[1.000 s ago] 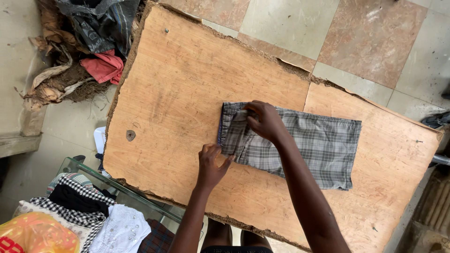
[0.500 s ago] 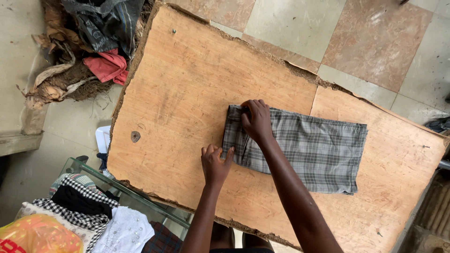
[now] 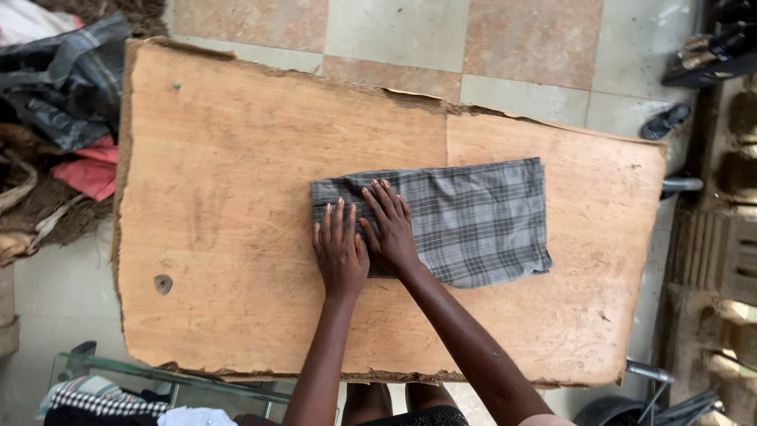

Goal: The person folds a pair of plaid shorts by smoothing them on a board, folding them in half lengthwise, and then rolling or folding them into a compact bundle. The person then places the folded shorts into a suitcase already packed with other clothes.

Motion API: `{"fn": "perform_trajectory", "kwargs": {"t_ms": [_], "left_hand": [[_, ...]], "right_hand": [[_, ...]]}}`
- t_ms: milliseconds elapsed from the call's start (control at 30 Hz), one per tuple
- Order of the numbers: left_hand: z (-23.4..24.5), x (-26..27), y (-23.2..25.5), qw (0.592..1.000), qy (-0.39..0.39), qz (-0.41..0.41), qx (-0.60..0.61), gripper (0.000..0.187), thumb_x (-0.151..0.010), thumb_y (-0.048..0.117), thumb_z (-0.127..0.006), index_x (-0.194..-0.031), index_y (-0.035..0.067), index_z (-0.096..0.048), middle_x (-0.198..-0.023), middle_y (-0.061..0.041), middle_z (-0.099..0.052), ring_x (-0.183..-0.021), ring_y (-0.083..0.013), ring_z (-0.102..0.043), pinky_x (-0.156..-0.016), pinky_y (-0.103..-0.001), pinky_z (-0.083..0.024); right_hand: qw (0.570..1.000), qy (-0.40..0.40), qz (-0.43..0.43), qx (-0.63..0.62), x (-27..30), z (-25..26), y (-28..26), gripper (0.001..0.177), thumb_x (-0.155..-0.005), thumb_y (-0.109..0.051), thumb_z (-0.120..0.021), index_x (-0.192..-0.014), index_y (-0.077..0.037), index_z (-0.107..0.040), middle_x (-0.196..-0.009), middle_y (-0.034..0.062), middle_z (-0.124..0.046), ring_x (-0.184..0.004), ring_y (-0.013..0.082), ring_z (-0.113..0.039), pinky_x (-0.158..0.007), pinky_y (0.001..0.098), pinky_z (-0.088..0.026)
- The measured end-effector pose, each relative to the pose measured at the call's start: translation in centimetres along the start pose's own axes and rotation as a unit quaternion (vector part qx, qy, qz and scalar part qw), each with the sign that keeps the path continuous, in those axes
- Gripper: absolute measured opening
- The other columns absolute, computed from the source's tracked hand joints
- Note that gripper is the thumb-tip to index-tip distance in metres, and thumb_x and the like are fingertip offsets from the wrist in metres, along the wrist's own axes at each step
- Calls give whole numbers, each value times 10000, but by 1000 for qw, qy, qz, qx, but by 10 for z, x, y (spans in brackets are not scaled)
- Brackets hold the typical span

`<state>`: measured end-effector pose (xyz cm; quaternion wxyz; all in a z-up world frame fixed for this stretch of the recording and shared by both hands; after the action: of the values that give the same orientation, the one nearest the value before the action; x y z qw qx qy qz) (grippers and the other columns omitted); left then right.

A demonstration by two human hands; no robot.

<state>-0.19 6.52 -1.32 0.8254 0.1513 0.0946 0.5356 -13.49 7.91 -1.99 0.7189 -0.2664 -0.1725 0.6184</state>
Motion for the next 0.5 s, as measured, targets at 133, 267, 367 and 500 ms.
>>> {"fn": "perform_trajectory", "kwargs": {"t_ms": [133, 267, 367, 500], "left_hand": [[-23, -16, 4, 999, -29, -15, -13, 669, -1059, 523, -400, -1625, 177, -311, -1705, -68, -243, -1579, -286, -185, -1256, -554, -166], [-30, -14, 0, 998, -40, -22, -50, 713, -1055, 578, -341, -1650, 198, -243, -1721, -64, -211, -1589, -286, -153, -1256, -582, -154], [-32, -11, 1, 997, -42, -23, -58, 718, -1063, 573, -334, -1660, 189, -227, -1729, -77, -205, -1596, -298, -151, -1258, -594, -162], [-32, -12, 5, 997, -30, -21, -74, 720, -1074, 575, -333, -1664, 179, -217, -1733, -89, -197, -1604, -296, -146, -1269, -594, -169]], "right_hand": [[998, -29, -46, 34, 27, 24, 56, 601, -1090, -390, -457, -1619, -117, -368, -1720, 107, -282, -1621, 269, -177, -1296, 486, -127], [971, -17, -185, 152, 53, 58, 140, 644, -1085, -489, -440, -1623, -157, -321, -1741, 131, -173, -1612, 292, -96, -1283, 526, -44], [958, 43, -252, 128, 77, 86, 205, 666, -1057, -503, -453, -1631, -186, -342, -1732, 98, -183, -1607, 267, -113, -1286, 506, -66], [927, 163, -291, 171, 99, 113, 259, 550, -1095, -402, -536, -1567, -137, -442, -1616, 180, -371, -1528, 349, -281, -1218, 532, -214]]}}
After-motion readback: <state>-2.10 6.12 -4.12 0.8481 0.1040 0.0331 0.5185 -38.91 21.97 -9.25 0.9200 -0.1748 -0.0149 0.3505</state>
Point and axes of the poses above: each hand's wrist, its own x-axis away from the middle knuckle, its own z-axis out of the back of the hand, y = z × x, the point moved 2 cm from there along -x, towards the middle knuckle
